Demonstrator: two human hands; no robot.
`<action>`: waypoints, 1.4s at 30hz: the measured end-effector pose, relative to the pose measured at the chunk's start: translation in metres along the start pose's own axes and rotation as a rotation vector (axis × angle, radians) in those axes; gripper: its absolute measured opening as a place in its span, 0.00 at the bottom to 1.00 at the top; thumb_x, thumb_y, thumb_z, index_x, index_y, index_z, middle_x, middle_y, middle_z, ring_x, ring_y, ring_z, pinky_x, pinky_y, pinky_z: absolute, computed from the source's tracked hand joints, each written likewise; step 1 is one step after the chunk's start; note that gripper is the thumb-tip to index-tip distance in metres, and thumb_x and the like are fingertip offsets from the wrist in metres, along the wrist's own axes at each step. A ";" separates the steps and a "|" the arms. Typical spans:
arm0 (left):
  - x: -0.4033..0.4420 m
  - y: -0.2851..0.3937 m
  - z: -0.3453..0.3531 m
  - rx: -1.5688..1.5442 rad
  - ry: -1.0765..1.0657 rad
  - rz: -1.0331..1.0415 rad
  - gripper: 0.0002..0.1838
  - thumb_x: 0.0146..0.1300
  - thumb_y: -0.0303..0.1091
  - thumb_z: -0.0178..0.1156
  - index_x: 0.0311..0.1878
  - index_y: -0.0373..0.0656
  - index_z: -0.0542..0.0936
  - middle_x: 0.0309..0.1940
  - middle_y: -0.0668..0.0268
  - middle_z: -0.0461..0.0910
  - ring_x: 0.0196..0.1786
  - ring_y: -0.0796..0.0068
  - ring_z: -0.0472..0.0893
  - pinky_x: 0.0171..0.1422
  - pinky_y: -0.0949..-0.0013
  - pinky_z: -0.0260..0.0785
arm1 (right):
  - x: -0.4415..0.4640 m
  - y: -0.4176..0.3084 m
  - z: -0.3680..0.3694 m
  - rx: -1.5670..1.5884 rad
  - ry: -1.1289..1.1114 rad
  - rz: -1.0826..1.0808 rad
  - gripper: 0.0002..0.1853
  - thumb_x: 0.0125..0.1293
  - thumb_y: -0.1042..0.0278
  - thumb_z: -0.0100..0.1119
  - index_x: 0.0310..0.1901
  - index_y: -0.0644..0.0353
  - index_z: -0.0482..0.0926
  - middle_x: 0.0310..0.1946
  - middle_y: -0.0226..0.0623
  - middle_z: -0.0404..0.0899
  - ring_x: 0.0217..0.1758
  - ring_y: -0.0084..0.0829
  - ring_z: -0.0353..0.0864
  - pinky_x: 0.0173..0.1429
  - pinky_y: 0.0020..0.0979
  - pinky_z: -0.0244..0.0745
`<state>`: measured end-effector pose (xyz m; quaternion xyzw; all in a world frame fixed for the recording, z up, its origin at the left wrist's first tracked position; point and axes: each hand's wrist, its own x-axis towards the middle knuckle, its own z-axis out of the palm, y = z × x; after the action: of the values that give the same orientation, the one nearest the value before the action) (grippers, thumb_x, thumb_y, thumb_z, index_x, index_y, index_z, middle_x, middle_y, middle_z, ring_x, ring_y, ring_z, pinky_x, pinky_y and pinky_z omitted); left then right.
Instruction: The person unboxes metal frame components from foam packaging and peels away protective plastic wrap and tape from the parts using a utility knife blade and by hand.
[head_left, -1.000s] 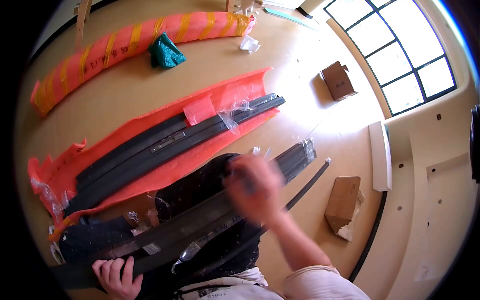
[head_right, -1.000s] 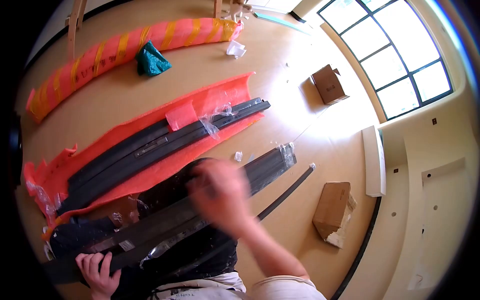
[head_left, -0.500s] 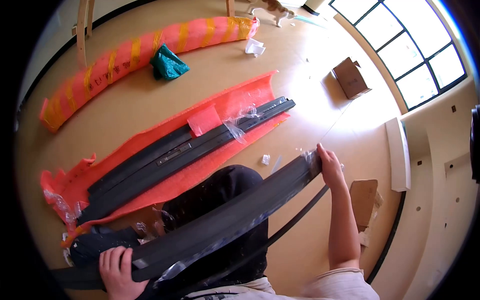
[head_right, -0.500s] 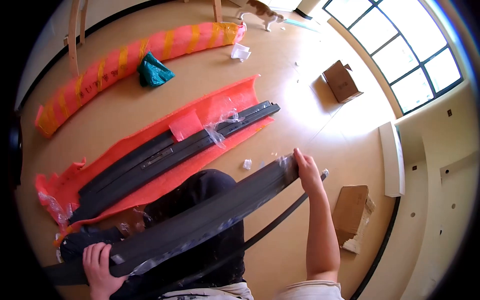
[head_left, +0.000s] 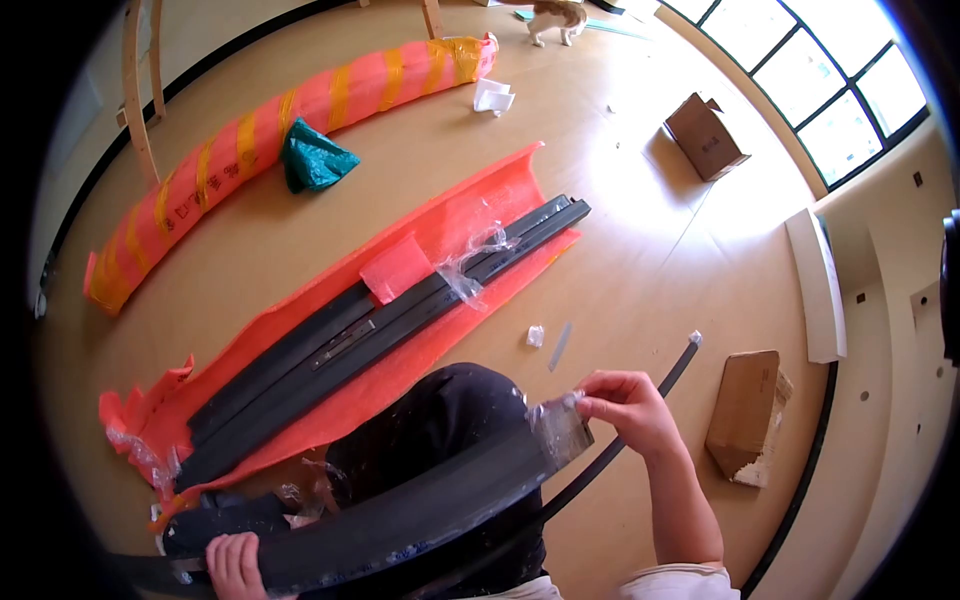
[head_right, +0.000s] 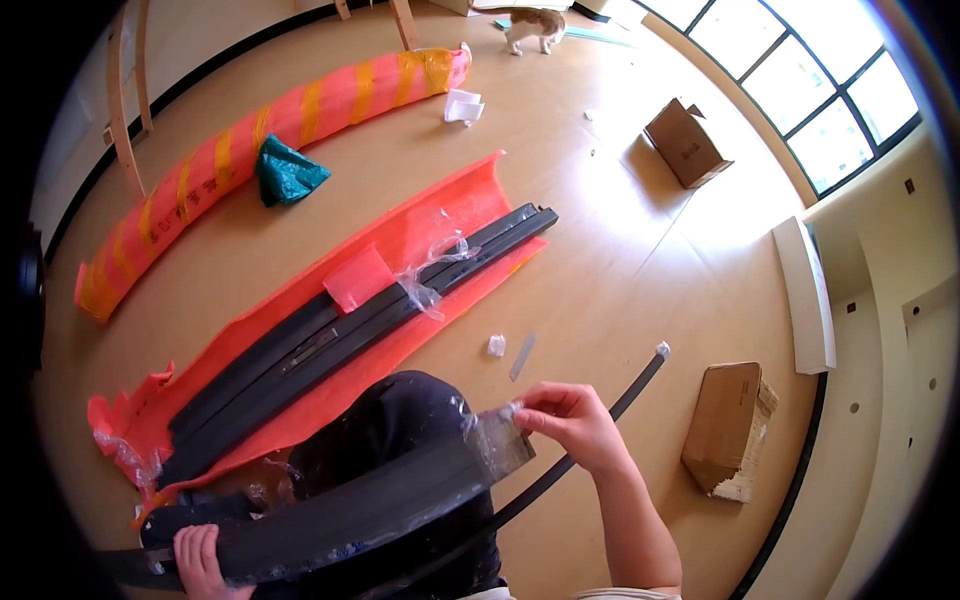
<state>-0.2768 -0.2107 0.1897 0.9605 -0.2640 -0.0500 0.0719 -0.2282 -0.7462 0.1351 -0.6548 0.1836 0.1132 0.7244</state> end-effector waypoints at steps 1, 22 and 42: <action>0.007 0.005 0.003 -0.005 0.012 0.038 0.37 0.60 0.49 0.69 0.67 0.36 0.73 0.59 0.51 0.79 0.61 0.46 0.79 0.69 0.46 0.69 | -0.001 0.002 -0.003 0.000 0.005 -0.002 0.07 0.68 0.74 0.71 0.43 0.70 0.86 0.36 0.32 0.86 0.38 0.21 0.82 0.47 0.25 0.80; 0.022 0.006 0.001 -0.022 -0.068 0.014 0.37 0.54 0.47 0.71 0.64 0.36 0.74 0.57 0.48 0.78 0.60 0.40 0.77 0.66 0.42 0.69 | 0.150 0.066 -0.080 -1.538 0.062 0.316 0.27 0.62 0.39 0.70 0.39 0.62 0.88 0.38 0.47 0.89 0.43 0.49 0.89 0.48 0.43 0.84; 0.152 0.132 0.036 -0.010 0.023 0.384 0.28 0.64 0.30 0.62 0.68 0.64 0.80 0.72 0.62 0.67 0.70 0.49 0.71 0.69 0.44 0.67 | 0.160 0.152 -0.100 -1.334 0.487 0.022 0.12 0.49 0.65 0.77 0.32 0.63 0.87 0.34 0.47 0.88 0.42 0.43 0.89 0.51 0.41 0.84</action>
<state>-0.2180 -0.4054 0.1672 0.8926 -0.4415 -0.0259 0.0879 -0.1559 -0.8397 -0.0762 -0.9635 0.2384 0.0593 0.1062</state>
